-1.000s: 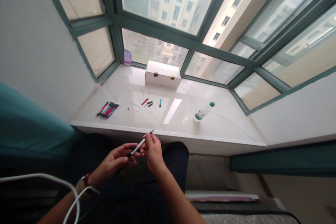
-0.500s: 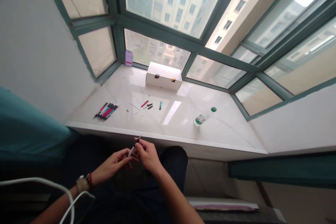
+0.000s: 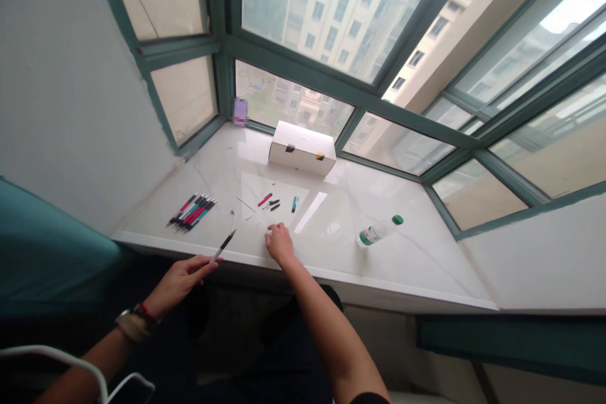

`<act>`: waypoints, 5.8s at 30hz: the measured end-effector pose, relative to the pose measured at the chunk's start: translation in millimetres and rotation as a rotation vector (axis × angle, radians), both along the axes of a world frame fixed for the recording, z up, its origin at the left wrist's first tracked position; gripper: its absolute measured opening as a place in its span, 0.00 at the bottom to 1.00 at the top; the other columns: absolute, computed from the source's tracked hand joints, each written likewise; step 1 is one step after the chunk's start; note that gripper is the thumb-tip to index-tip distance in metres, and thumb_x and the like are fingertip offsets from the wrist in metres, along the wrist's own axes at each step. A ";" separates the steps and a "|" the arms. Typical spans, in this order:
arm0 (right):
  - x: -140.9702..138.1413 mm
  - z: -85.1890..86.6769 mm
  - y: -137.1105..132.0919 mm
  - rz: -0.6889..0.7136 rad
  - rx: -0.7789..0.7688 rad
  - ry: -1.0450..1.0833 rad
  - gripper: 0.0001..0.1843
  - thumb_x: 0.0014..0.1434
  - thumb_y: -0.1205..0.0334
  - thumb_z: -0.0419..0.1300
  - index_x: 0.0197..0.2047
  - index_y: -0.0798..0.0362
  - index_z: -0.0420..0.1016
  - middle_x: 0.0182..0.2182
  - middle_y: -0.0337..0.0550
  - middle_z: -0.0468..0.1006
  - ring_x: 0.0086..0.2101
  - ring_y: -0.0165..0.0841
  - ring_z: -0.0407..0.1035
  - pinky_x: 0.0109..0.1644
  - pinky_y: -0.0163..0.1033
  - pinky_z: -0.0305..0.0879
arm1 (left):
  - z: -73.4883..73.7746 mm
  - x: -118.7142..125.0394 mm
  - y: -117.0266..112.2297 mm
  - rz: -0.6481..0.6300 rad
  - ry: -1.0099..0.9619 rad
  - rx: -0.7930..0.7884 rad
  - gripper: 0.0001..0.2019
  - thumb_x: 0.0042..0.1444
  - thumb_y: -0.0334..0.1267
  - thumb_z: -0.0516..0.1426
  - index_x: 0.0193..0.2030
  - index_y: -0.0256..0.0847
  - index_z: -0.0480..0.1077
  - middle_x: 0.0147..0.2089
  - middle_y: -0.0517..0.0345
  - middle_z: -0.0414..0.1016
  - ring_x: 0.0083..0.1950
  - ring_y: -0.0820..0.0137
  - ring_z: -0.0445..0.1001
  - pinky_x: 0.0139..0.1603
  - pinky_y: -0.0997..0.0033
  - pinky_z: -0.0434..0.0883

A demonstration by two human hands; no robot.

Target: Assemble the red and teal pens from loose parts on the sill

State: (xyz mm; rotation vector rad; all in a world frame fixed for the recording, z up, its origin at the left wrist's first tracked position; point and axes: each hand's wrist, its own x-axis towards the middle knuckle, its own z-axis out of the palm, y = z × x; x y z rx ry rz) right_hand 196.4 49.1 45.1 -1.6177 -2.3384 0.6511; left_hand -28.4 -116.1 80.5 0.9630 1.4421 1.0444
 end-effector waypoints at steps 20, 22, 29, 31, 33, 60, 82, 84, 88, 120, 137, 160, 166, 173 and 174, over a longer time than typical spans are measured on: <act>-68.9 7.0 108.4 0.233 0.175 -0.471 0.14 0.65 0.68 0.53 0.45 0.52 0.81 0.48 0.54 0.71 0.48 0.43 0.59 0.47 0.43 0.57 | -21.5 -27.5 -41.1 0.200 -0.218 -0.226 0.27 0.41 0.52 0.70 0.48 0.40 0.80 0.39 0.51 0.84 0.43 0.60 0.79 0.35 0.72 0.73; -67.8 6.8 107.5 0.266 0.175 -0.483 0.15 0.66 0.68 0.52 0.46 0.52 0.80 0.48 0.54 0.71 0.49 0.43 0.59 0.48 0.43 0.57 | -18.0 -27.6 -40.7 0.204 -0.236 -0.218 0.27 0.42 0.51 0.69 0.48 0.40 0.79 0.40 0.50 0.84 0.42 0.60 0.79 0.32 0.74 0.72; -64.6 14.5 100.2 0.355 0.167 -0.531 0.16 0.65 0.71 0.50 0.53 0.57 0.74 0.53 0.58 0.69 0.52 0.44 0.60 0.52 0.45 0.57 | -4.5 -33.7 -42.1 0.267 -0.369 -0.180 0.23 0.42 0.47 0.70 0.46 0.40 0.80 0.45 0.48 0.83 0.42 0.62 0.80 0.39 0.70 0.76; -65.5 18.6 97.6 0.316 0.167 -0.477 0.15 0.66 0.70 0.50 0.52 0.58 0.73 0.52 0.58 0.70 0.52 0.43 0.61 0.52 0.44 0.57 | 0.6 -34.1 -43.3 0.301 -0.430 -0.167 0.24 0.43 0.46 0.70 0.47 0.38 0.79 0.46 0.47 0.82 0.42 0.63 0.80 0.42 0.69 0.77; -64.7 22.1 91.0 0.261 0.138 -0.327 0.14 0.66 0.69 0.50 0.49 0.58 0.74 0.48 0.56 0.74 0.49 0.40 0.65 0.51 0.42 0.59 | 6.4 -32.8 -44.5 0.337 -0.485 -0.157 0.24 0.43 0.44 0.70 0.47 0.36 0.78 0.47 0.45 0.82 0.43 0.63 0.80 0.44 0.67 0.77; 20.7 99.5 -176.2 0.065 -0.198 0.999 0.07 0.59 0.58 0.65 0.38 0.48 0.83 0.34 0.43 0.82 0.35 0.37 0.76 0.41 0.41 0.72 | 73.6 70.1 -64.8 0.240 -0.552 -0.057 0.16 0.53 0.40 0.66 0.47 0.41 0.68 0.52 0.49 0.80 0.52 0.61 0.79 0.56 0.57 0.75; 2.4 91.1 -189.8 -0.045 -0.329 1.172 0.10 0.56 0.57 0.68 0.39 0.53 0.81 0.37 0.45 0.83 0.38 0.39 0.78 0.45 0.40 0.75 | 78.6 70.1 -71.8 0.308 -0.551 0.006 0.17 0.51 0.39 0.67 0.45 0.38 0.70 0.52 0.46 0.80 0.50 0.60 0.80 0.51 0.61 0.77; 1.9 89.2 -189.7 -0.047 -0.337 1.159 0.10 0.57 0.57 0.67 0.40 0.53 0.80 0.36 0.45 0.83 0.38 0.38 0.78 0.44 0.41 0.75 | 77.4 70.4 -71.5 0.298 -0.552 0.008 0.16 0.51 0.39 0.67 0.45 0.38 0.71 0.52 0.46 0.80 0.50 0.60 0.80 0.51 0.61 0.77; 0.1 86.3 -190.2 -0.020 -0.293 1.093 0.08 0.61 0.58 0.63 0.40 0.53 0.77 0.35 0.43 0.80 0.35 0.35 0.77 0.41 0.38 0.74 | 75.1 70.6 -72.9 0.288 -0.566 0.008 0.16 0.51 0.39 0.67 0.44 0.38 0.71 0.52 0.46 0.80 0.50 0.60 0.80 0.53 0.60 0.76; 5.9 106.2 -188.1 0.122 -0.382 0.933 0.15 0.69 0.48 0.50 0.40 0.51 0.66 0.24 0.34 0.71 0.22 0.27 0.63 0.27 0.32 0.59 | 71.8 70.0 -78.8 0.274 -0.502 0.029 0.15 0.48 0.38 0.68 0.42 0.36 0.77 0.50 0.46 0.81 0.53 0.56 0.78 0.51 0.62 0.78; 6.6 103.4 -193.4 0.146 -0.415 0.939 0.18 0.69 0.44 0.48 0.37 0.50 0.63 0.24 0.35 0.72 0.23 0.27 0.67 0.28 0.32 0.62 | 71.2 69.4 -80.0 0.261 -0.422 0.062 0.15 0.49 0.40 0.68 0.43 0.36 0.77 0.47 0.48 0.82 0.48 0.59 0.80 0.49 0.63 0.78; 15.2 103.0 -196.5 0.095 -0.252 0.840 0.15 0.69 0.50 0.50 0.37 0.51 0.68 0.23 0.36 0.72 0.24 0.28 0.66 0.30 0.33 0.62 | 75.2 69.2 -79.0 0.173 -0.242 0.088 0.14 0.51 0.41 0.67 0.43 0.38 0.79 0.50 0.49 0.81 0.47 0.61 0.79 0.49 0.66 0.76; 14.6 97.9 -193.4 0.030 -0.312 0.872 0.25 0.70 0.47 0.45 0.27 0.52 0.66 0.18 0.36 0.68 0.21 0.28 0.63 0.28 0.33 0.60 | 78.9 71.5 -77.2 0.189 -0.201 0.083 0.15 0.47 0.42 0.68 0.42 0.39 0.80 0.47 0.49 0.82 0.45 0.59 0.80 0.48 0.65 0.77; 17.8 101.6 -195.1 0.089 -0.239 0.865 0.12 0.67 0.51 0.52 0.41 0.51 0.68 0.27 0.38 0.74 0.26 0.29 0.66 0.31 0.34 0.62 | 77.3 70.5 -75.9 0.198 -0.195 0.088 0.15 0.48 0.42 0.68 0.43 0.39 0.79 0.47 0.49 0.82 0.45 0.59 0.81 0.48 0.64 0.77; 17.1 101.4 -195.3 0.092 -0.244 0.863 0.12 0.68 0.51 0.52 0.39 0.51 0.67 0.26 0.38 0.74 0.26 0.29 0.66 0.32 0.34 0.62 | 77.0 70.5 -76.0 0.188 -0.188 0.088 0.15 0.49 0.41 0.67 0.43 0.39 0.79 0.47 0.49 0.82 0.45 0.59 0.81 0.48 0.64 0.77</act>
